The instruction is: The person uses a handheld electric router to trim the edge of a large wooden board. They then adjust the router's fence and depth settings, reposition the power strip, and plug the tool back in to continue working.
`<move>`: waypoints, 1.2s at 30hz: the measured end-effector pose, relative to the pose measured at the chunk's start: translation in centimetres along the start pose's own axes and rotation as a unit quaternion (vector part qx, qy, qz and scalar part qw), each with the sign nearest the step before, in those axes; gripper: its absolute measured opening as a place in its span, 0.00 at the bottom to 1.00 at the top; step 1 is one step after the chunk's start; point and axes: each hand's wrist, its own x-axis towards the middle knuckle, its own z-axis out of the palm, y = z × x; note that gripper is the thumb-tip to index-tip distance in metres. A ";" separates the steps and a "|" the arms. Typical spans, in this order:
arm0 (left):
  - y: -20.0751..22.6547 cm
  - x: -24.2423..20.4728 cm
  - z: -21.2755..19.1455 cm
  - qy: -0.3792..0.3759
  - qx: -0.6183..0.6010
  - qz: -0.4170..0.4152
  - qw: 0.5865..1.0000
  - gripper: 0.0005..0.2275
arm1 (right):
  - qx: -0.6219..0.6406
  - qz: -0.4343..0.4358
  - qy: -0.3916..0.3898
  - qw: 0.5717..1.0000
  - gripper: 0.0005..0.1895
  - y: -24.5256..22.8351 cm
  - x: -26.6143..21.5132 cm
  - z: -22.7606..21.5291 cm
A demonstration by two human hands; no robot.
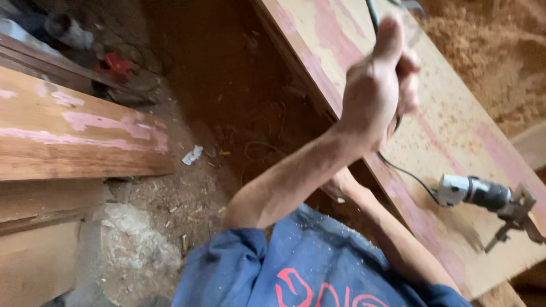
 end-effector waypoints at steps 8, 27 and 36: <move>-1.6 0.0 -10.5 -0.012 0.492 0.146 0.858 0.38 | 0.496 0.064 0.138 0.855 0.29 0.1 -1.9 -7.8; -14.9 -11.9 -15.6 0.055 -0.189 -0.252 0.948 0.42 | 0.816 -0.069 0.179 0.546 0.26 -7.2 -3.0 -5.3; -12.2 -8.5 -14.6 0.134 0.052 -0.110 0.983 0.39 | 0.472 0.231 0.157 0.836 0.32 -1.7 -11.5 -8.5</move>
